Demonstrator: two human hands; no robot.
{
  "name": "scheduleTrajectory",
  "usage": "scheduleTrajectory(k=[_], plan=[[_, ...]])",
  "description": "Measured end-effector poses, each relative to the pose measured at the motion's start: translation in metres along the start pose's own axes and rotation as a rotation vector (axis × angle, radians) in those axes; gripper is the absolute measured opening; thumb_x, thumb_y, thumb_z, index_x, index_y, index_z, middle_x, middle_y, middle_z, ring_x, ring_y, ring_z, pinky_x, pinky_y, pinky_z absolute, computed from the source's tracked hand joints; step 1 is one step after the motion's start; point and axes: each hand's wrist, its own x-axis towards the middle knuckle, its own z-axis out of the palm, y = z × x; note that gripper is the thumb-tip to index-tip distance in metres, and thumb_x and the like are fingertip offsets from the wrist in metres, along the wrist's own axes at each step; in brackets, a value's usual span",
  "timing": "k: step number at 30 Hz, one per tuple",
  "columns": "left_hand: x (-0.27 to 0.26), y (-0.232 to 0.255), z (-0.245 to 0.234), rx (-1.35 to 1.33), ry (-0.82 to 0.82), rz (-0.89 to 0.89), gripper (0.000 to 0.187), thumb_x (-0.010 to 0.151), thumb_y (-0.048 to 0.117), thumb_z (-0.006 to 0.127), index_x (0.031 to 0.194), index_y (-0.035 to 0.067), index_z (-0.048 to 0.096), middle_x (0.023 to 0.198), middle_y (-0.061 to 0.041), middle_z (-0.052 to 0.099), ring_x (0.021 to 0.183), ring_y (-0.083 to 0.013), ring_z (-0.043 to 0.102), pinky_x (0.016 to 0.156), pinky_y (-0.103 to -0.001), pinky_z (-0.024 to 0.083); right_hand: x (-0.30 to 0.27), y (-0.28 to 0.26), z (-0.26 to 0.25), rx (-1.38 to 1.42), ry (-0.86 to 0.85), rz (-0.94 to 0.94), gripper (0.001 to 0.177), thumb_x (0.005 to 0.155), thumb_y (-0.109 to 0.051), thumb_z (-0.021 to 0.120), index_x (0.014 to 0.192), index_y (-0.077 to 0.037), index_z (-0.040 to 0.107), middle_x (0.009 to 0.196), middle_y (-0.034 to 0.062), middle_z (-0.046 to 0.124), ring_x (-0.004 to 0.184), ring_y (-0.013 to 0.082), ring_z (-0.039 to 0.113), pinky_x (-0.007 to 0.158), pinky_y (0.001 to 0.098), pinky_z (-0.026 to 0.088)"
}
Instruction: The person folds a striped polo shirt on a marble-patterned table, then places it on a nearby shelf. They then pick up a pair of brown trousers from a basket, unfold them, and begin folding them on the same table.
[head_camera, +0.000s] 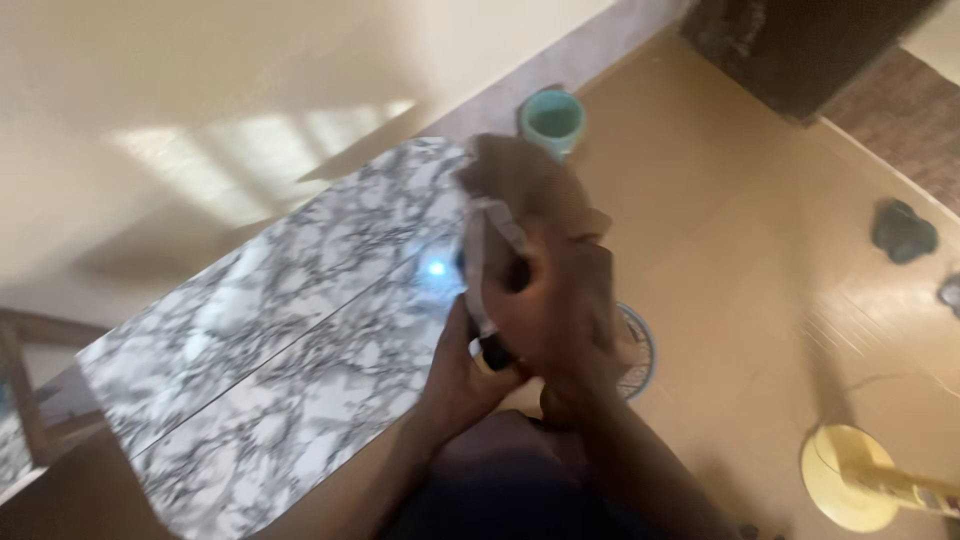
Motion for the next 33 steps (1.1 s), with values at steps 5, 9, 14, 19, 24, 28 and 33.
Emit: scheduleTrajectory(k=[5, 9, 14, 19, 24, 28, 33], plan=[[-0.025, -0.057, -0.052, 0.059, 0.309, 0.183, 0.053, 0.094, 0.016, 0.073, 0.139, 0.004, 0.05, 0.127, -0.018, 0.064, 0.118, -0.0276, 0.066, 0.093, -0.04, 0.06, -0.023, -0.052, 0.079, -0.02, -0.339, -0.404, 0.047, 0.078, -0.015, 0.085, 0.117, -0.003, 0.062, 0.101, 0.0152, 0.067, 0.094, 0.0263, 0.066, 0.08, 0.0415, 0.055], [-0.052, -0.097, -0.119, -0.016, 0.403, -0.031, 0.039, 0.096, 0.015, 0.063, 0.132, 0.001, 0.054, 0.12, -0.014, 0.065, 0.109, -0.0246, 0.068, 0.085, -0.04, 0.06, -0.044, -0.067, 0.128, 0.063, -0.563, -0.624, 0.065, 0.084, -0.016, 0.081, 0.141, 0.0, 0.055, 0.126, 0.0163, 0.062, 0.121, 0.0305, 0.059, 0.107, 0.0501, 0.046], [-0.082, -0.133, -0.202, -0.001, 0.566, -0.289, 0.028, 0.094, 0.01, 0.063, 0.12, 0.001, 0.065, 0.113, -0.013, 0.069, 0.105, -0.0269, 0.067, 0.089, -0.041, 0.058, -0.061, -0.036, 0.174, 0.041, -0.335, -0.665, 0.061, 0.088, -0.019, 0.078, 0.144, -0.009, 0.056, 0.147, 0.0165, 0.059, 0.143, 0.0345, 0.054, 0.123, 0.0502, 0.042], [-0.097, -0.159, -0.246, -1.376, 0.7, -0.254, 0.024, 0.086, 0.002, 0.056, 0.107, -0.002, 0.067, 0.106, -0.013, 0.072, 0.102, -0.03, 0.069, 0.096, -0.044, 0.057, -0.052, 0.027, 0.211, 0.076, -0.475, -0.474, 0.075, 0.085, -0.026, 0.078, 0.146, 0.003, 0.046, 0.144, 0.0248, 0.052, 0.136, 0.0434, 0.049, 0.113, 0.0569, 0.04], [-0.099, -0.153, -0.26, -1.34, 0.767, 0.015, 0.025, 0.083, 0.014, 0.062, 0.104, 0.001, 0.066, 0.105, -0.013, 0.07, 0.1, -0.0301, 0.07, 0.098, -0.045, 0.058, -0.058, 0.066, 0.232, 0.237, -0.942, 0.168, 0.049, 0.092, -0.014, 0.069, 0.139, -0.004, 0.059, 0.124, 0.0165, 0.073, 0.112, 0.0254, 0.071, 0.095, 0.0391, 0.059], [-0.09, -0.132, -0.263, -1.304, 0.731, 0.093, 0.041, 0.097, 0.037, 0.064, 0.112, -0.001, 0.065, 0.105, -0.017, 0.068, 0.096, -0.031, 0.067, 0.09, -0.044, 0.056, -0.056, 0.065, 0.235, 0.16, -0.89, 0.093, 0.044, 0.095, -0.006, 0.064, 0.138, -0.007, 0.061, 0.12, 0.0151, 0.073, 0.107, 0.0237, 0.072, 0.094, 0.0348, 0.06], [-0.08, -0.115, -0.263, -1.192, 0.738, -0.098, 0.049, 0.085, 0.035, 0.062, 0.119, -0.002, 0.064, 0.108, -0.019, 0.069, 0.099, -0.0309, 0.069, 0.088, -0.044, 0.059, -0.033, 0.038, 0.235, 0.323, -0.602, -0.289, 0.036, 0.095, 0.002, 0.062, 0.13, -0.005, 0.064, 0.134, 0.014, 0.062, 0.129, 0.0251, 0.063, 0.11, 0.0376, 0.051]])
